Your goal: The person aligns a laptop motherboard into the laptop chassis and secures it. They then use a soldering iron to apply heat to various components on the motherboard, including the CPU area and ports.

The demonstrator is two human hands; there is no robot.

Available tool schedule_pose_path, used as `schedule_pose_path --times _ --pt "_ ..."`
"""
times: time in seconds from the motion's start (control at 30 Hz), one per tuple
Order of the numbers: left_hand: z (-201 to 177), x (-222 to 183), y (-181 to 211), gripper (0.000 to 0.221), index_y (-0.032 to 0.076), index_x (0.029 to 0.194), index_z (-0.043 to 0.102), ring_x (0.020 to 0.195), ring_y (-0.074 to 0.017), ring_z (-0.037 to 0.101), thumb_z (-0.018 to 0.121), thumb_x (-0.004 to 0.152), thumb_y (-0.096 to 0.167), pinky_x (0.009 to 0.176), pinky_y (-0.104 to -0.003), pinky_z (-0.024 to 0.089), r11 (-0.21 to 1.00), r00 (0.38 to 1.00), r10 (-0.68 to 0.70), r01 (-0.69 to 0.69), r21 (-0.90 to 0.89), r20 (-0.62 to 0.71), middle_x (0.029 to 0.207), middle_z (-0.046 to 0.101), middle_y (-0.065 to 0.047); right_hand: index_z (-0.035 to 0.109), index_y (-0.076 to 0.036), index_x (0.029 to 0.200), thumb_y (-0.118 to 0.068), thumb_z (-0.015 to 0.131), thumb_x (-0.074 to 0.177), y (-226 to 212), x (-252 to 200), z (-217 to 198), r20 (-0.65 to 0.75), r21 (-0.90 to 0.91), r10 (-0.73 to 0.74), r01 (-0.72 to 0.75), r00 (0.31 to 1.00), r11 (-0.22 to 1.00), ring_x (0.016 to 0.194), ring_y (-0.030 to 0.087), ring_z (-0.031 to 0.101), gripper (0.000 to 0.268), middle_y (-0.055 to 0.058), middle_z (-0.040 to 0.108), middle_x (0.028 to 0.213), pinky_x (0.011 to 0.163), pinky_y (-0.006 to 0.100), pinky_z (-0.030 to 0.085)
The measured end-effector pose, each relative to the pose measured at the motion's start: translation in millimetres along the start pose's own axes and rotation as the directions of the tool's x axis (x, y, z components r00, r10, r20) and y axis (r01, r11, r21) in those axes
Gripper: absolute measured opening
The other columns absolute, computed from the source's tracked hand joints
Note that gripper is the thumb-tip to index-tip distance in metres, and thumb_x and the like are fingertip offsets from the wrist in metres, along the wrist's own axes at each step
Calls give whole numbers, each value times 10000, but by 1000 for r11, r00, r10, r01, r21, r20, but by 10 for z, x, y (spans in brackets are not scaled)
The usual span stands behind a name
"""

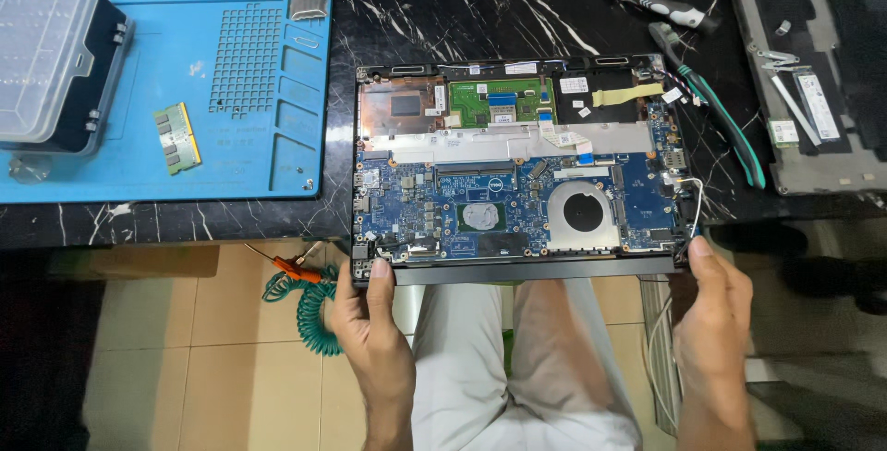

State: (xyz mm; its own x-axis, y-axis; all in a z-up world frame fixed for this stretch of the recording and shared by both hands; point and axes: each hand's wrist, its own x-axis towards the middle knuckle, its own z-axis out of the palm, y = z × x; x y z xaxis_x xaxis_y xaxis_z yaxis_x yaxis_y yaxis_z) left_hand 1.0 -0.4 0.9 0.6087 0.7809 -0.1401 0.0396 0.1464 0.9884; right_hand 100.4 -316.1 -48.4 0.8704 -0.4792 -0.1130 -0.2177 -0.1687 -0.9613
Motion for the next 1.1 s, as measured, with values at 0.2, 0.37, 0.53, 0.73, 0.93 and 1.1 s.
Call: schedule_pose_path --times 0.2,0.37,0.53,0.73,0.93,1.1 --pt "1 10 141 249 71 1174 819 1057 -88 643 661 1134 259 1009 -292 558 999 1000 -26 26 -18 10 1082 763 5 302 -203 788 -509 493 1293 -165 -34 -147 207 -252 -183 233 961 939 874 114 288 621 -71 264 860 781 383 256" --pt "30 13 206 247 74 1167 812 1051 -94 652 669 1131 272 1005 -284 552 995 997 -76 77 -64 11 1075 754 0 313 -206 806 -485 451 1296 -211 -54 -173 281 -240 -268 337 922 910 854 104 298 581 -83 269 852 767 372 266" --pt "54 13 186 237 76 1185 813 1041 -116 698 670 1131 258 968 -303 586 985 997 -72 76 -152 32 1089 788 -15 579 -28 1661 -545 450 1169 -277 -160 -129 235 -301 -96 166 967 939 1728 306 387 725 210 477 1823 1411 442 237" --pt "18 111 80 212 93 1084 798 952 -126 667 723 1107 290 897 -320 596 989 999 -28 30 -148 17 979 769 -30 712 54 1499 -456 493 1307 -83 -103 -207 378 -162 -281 362 882 918 1371 396 697 588 312 760 1340 1206 632 494" --pt "-9 57 105 208 120 989 809 966 -183 644 764 1098 292 975 -368 561 999 999 44 -43 18 -20 906 769 -62 718 44 1514 -534 455 1287 -252 -195 -145 443 -130 -291 382 848 915 1490 420 648 674 324 741 1476 1257 645 473" --pt "-19 128 58 237 160 978 820 908 -156 692 753 1101 351 907 -341 565 999 1000 1 -1 39 0 867 774 -27 579 66 1687 -522 400 1273 -523 -395 -158 479 -134 -281 385 832 913 1569 483 554 741 363 632 1634 1302 670 430"
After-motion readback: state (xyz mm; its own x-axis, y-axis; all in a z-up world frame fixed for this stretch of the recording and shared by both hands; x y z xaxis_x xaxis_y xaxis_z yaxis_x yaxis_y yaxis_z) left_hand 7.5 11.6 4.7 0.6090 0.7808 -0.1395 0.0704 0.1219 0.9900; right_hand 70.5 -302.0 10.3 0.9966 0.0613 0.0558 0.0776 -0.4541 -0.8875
